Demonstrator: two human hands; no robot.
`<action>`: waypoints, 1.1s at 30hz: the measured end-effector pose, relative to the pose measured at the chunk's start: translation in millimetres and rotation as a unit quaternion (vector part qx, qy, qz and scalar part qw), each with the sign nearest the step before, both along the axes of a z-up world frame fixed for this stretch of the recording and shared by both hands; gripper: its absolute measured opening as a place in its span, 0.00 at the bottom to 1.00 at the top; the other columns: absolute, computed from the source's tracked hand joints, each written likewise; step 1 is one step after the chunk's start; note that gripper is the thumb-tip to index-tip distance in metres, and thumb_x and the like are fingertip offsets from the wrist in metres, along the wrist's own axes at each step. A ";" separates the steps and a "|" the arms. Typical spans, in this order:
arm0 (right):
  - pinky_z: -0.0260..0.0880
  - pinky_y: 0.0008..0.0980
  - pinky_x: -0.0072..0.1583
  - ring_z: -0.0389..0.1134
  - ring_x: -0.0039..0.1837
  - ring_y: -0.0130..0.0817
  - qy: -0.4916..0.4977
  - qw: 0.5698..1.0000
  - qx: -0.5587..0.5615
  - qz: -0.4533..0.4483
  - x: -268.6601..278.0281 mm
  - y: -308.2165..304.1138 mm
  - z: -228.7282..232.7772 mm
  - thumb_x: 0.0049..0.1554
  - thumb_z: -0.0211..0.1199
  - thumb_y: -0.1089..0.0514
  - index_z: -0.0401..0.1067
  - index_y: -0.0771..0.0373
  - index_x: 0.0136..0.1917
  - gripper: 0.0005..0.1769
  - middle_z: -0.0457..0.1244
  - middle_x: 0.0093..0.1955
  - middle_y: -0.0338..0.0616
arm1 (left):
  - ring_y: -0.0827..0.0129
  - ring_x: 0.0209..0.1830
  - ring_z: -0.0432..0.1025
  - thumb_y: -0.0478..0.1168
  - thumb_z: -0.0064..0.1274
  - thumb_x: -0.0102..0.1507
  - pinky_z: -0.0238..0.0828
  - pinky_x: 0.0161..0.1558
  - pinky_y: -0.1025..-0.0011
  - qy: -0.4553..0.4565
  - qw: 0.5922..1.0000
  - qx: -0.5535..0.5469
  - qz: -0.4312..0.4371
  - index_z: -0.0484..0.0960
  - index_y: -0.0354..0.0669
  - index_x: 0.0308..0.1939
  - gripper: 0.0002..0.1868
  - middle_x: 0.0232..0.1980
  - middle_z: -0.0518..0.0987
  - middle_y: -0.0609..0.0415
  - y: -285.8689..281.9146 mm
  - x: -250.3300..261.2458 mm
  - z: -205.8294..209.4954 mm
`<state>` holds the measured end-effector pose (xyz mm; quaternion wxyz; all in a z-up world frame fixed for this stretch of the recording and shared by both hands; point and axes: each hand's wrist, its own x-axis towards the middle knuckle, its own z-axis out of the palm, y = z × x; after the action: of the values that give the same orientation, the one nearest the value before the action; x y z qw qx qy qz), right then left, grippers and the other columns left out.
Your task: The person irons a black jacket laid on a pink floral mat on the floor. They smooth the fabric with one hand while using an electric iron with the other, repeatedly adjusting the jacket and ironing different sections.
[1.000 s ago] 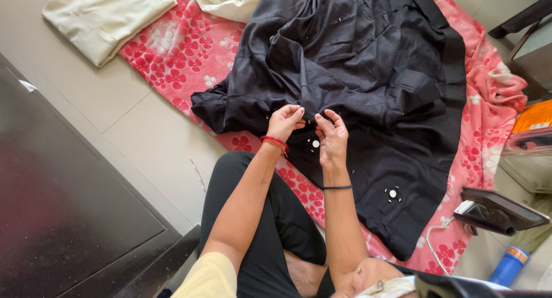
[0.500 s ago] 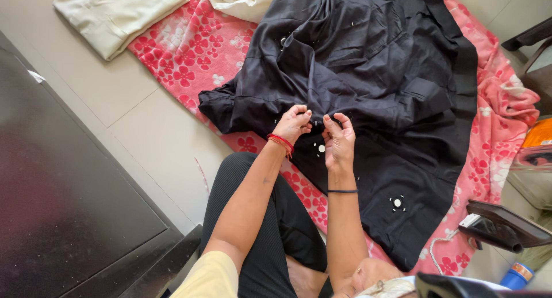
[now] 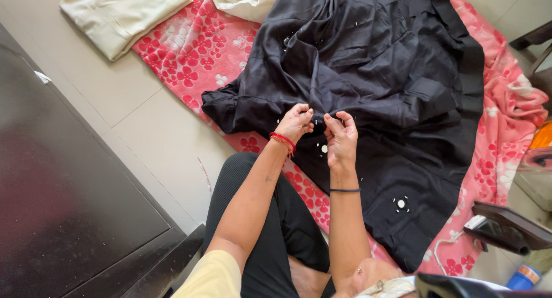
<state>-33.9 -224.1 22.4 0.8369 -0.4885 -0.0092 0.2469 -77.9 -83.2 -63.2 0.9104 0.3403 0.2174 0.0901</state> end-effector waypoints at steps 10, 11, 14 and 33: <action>0.64 0.17 0.47 0.67 0.46 0.16 -0.114 0.972 -0.192 -0.070 8.5 -71.8 -15.1 0.58 0.71 0.63 0.70 0.58 0.54 0.13 0.68 0.45 0.32 | 0.69 0.40 0.82 0.31 0.51 0.70 0.83 0.43 0.69 -0.114 0.975 0.144 0.125 0.68 0.39 0.49 0.08 0.41 0.79 0.53 22.1 14.0 -11.0; 0.65 0.17 0.47 0.67 0.46 0.15 -0.105 0.968 -0.213 -0.080 7.3 -84.1 -19.8 0.58 0.71 0.62 0.70 0.58 0.54 0.13 0.68 0.45 0.31 | 0.67 0.45 0.78 0.30 0.51 0.73 0.79 0.49 0.67 -0.145 0.965 0.174 0.132 0.70 0.37 0.51 0.07 0.46 0.78 0.50 25.0 18.7 -7.1; 0.64 0.18 0.46 0.66 0.45 0.16 -0.084 0.960 -0.247 -0.098 -2.5 -113.1 -42.2 0.58 0.72 0.61 0.71 0.58 0.54 0.13 0.67 0.44 0.30 | 0.58 0.64 0.60 0.27 0.52 0.76 0.62 0.66 0.60 -0.184 0.933 0.288 0.110 0.68 0.36 0.63 0.14 0.64 0.64 0.41 25.6 21.0 6.1; 0.71 0.37 0.53 0.65 0.48 0.37 -0.315 0.748 -0.568 0.134 -82.4 -144.4 -66.3 0.37 0.83 0.56 0.70 0.58 0.59 0.38 0.63 0.48 0.41 | 0.43 0.80 0.49 0.25 0.57 0.58 0.55 0.75 0.61 0.102 0.717 0.689 -0.031 0.50 0.53 0.81 0.51 0.82 0.45 0.35 22.0 4.1 -12.5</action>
<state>-116.2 -368.5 -43.8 0.3126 -0.9177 -0.1953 0.1482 -73.8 -61.3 -75.7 0.3986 0.8872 0.1763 0.1515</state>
